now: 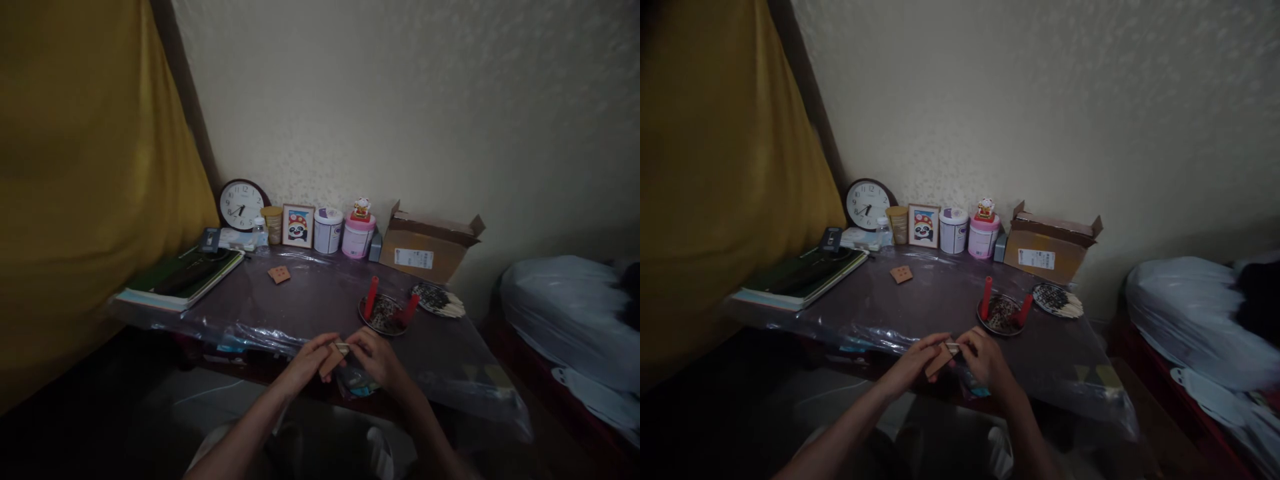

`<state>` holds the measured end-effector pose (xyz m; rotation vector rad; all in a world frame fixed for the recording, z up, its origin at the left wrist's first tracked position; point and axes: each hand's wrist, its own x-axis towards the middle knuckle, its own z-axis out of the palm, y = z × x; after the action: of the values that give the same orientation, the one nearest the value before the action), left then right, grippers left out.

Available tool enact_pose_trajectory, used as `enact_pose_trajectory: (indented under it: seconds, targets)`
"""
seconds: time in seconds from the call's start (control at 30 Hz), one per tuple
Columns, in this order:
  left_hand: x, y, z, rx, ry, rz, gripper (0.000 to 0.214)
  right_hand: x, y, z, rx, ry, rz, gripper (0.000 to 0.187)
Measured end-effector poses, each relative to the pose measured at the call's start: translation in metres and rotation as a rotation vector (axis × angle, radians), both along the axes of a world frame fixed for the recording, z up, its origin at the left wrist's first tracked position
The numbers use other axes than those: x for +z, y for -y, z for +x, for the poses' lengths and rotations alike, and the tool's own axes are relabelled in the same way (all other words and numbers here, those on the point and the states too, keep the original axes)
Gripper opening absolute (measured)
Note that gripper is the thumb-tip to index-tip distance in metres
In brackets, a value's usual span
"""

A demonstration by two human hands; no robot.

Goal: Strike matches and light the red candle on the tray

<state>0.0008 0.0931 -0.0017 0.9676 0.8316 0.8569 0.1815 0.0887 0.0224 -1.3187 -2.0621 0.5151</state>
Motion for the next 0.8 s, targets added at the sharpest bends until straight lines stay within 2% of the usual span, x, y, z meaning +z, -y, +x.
enact_pose_trajectory:
  seconds: [0.27, 0.53, 0.67, 0.8]
  targets:
    - [-0.001, -0.004, -0.001, 0.128, -0.027, 0.04, 0.043, 0.006, 0.004, -0.001, -0.014, 0.041, 0.097, 0.014]
    - [0.0, 0.0, -0.001, 0.109, -0.048, 0.093, 0.044, 0.007, 0.007, -0.01, 0.029, 0.064, 0.104, 0.016]
    - [0.001, 0.002, -0.002, 0.075, -0.062, 0.07, 0.049, 0.005, 0.006, -0.01, 0.03, -0.029, 0.066, 0.014]
    - [0.005, 0.003, -0.005, 0.022, -0.012, 0.056, 0.053, 0.002, 0.004, -0.01, 0.053, -0.246, -0.002, 0.013]
